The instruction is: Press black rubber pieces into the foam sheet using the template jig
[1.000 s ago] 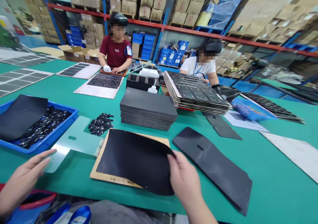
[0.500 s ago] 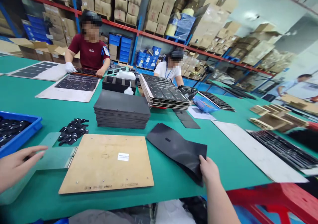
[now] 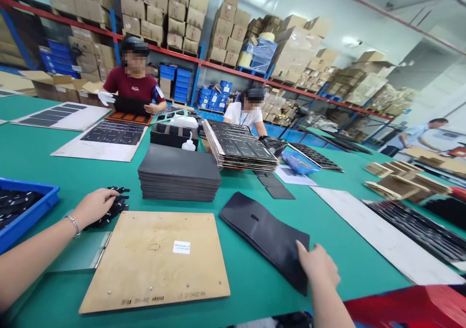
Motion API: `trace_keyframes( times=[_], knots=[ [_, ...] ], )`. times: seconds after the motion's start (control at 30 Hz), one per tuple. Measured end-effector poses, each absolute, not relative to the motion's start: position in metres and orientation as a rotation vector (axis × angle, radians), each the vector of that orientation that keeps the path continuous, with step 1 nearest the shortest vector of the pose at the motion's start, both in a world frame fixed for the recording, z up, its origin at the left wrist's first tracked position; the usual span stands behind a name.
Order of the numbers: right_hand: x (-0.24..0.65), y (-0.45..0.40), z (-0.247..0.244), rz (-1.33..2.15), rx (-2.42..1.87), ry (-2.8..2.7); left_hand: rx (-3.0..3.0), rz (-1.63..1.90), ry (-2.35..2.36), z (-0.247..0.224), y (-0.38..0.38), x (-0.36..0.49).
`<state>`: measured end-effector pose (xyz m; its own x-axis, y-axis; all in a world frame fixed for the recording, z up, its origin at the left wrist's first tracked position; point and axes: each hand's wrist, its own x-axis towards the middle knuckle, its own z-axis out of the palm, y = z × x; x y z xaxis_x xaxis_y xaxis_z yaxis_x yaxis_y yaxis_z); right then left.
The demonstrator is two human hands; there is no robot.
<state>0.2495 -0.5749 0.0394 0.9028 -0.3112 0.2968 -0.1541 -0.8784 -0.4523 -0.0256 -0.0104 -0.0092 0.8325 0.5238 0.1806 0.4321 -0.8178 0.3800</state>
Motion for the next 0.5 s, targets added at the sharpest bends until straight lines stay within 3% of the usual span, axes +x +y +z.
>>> trace_keyframes(
  times=[0.07, 0.37, 0.5],
  knots=[
    [0.248, -0.542, 0.059, -0.571, -2.759, 0.262, 2.738, 0.395, 0.713, -0.011, -0.009, -0.023],
    [0.216, -0.283, 0.112, -0.446, -2.397, -1.458, 2.938, 0.436, 0.572, -0.012, -0.016, -0.022],
    [0.218, -0.236, 0.116, -0.391, -2.441, -1.634, 2.841, 0.532, 0.556, -0.005, -0.021, -0.032]
  ],
)
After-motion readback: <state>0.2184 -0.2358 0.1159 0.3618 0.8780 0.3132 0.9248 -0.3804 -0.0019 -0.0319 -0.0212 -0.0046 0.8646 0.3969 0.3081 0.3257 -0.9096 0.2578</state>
